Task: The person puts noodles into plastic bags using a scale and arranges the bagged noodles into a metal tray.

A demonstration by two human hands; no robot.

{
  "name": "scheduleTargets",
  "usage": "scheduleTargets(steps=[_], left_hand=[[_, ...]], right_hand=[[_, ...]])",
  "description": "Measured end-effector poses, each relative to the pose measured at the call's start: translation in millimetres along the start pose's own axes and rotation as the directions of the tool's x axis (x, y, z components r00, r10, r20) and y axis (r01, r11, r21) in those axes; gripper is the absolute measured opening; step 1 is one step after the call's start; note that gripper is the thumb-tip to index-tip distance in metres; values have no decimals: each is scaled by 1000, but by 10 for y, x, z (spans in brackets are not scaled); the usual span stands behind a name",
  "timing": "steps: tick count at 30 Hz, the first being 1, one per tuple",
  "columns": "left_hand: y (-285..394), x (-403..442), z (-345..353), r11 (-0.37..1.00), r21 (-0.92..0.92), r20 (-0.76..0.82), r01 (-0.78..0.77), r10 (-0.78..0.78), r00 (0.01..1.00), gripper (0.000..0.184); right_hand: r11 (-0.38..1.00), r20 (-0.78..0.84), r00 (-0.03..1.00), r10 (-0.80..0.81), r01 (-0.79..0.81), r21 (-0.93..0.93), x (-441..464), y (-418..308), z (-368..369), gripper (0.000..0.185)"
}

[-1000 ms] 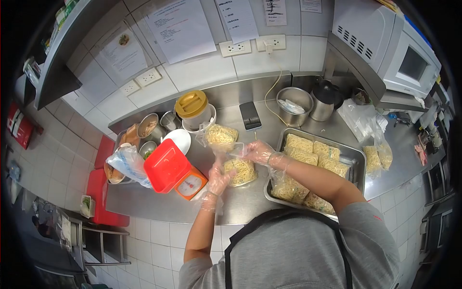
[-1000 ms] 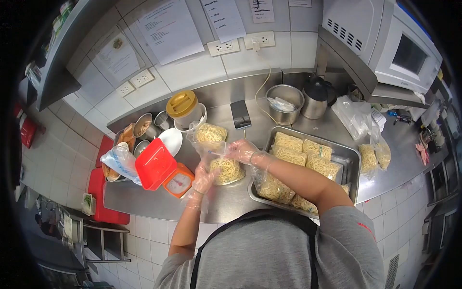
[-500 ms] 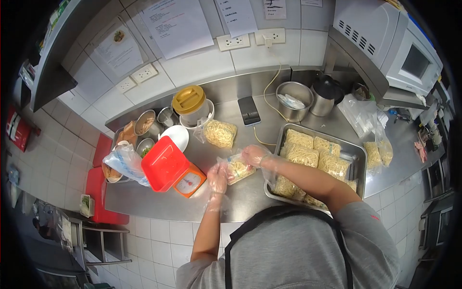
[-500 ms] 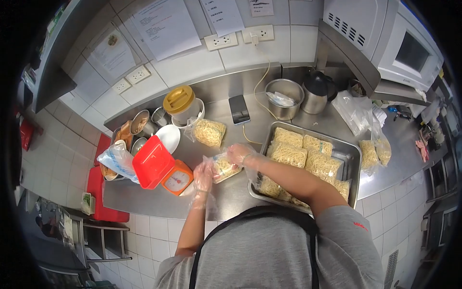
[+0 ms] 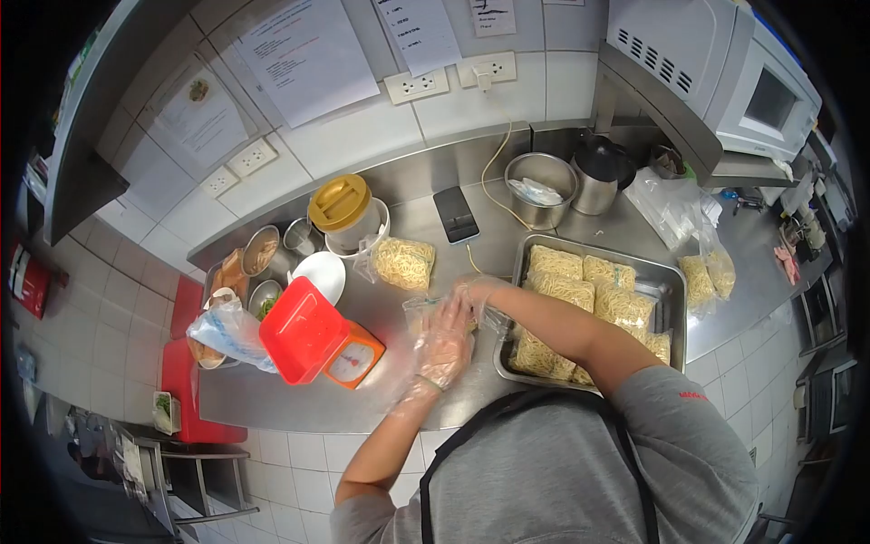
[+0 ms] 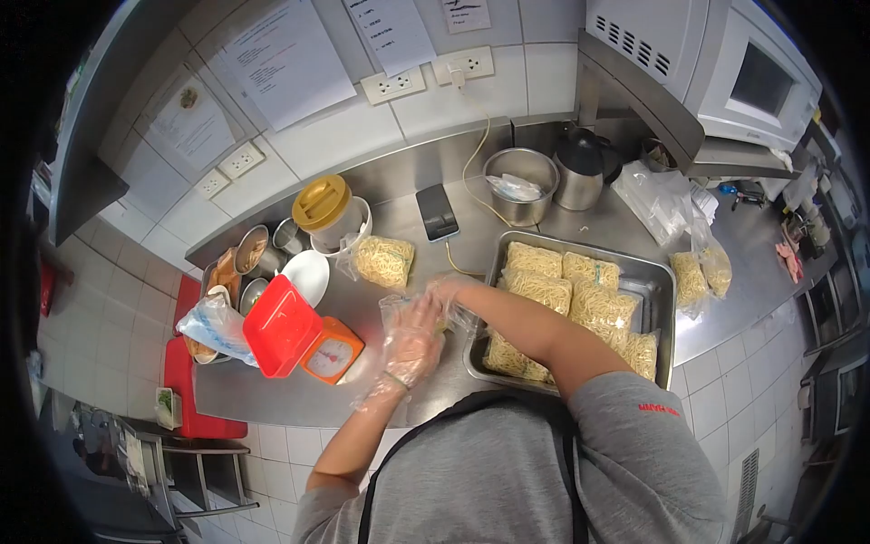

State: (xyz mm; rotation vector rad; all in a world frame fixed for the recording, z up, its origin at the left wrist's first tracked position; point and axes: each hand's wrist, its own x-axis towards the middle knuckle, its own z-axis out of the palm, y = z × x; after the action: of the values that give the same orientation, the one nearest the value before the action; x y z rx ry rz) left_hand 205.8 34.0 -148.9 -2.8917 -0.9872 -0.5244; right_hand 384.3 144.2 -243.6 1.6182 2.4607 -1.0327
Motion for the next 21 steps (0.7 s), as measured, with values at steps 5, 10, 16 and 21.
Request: scheduleTargets(steps=[5, 10, 16, 21], left_hand=[[-308, -11, 549, 953, 299, 59, 44, -65, 996, 60], [-476, 337, 101, 911, 92, 351, 401, -407, 843, 50], [-831, 399, 184, 255, -708, 566, 659, -354, 745, 57], [888, 644, -466, -46, -929, 370, 368, -212, 905, 86]], right_hand=[[980, -325, 938, 118, -163, -115, -151, -34, 64, 36], [920, -289, 908, 305, -201, 338, -404, -280, -226, 61], [797, -456, 847, 274, 65, 601, -1447, -1085, -438, 95], [499, -567, 764, 308, 378, 780, -2712, -936, -483, 105]])
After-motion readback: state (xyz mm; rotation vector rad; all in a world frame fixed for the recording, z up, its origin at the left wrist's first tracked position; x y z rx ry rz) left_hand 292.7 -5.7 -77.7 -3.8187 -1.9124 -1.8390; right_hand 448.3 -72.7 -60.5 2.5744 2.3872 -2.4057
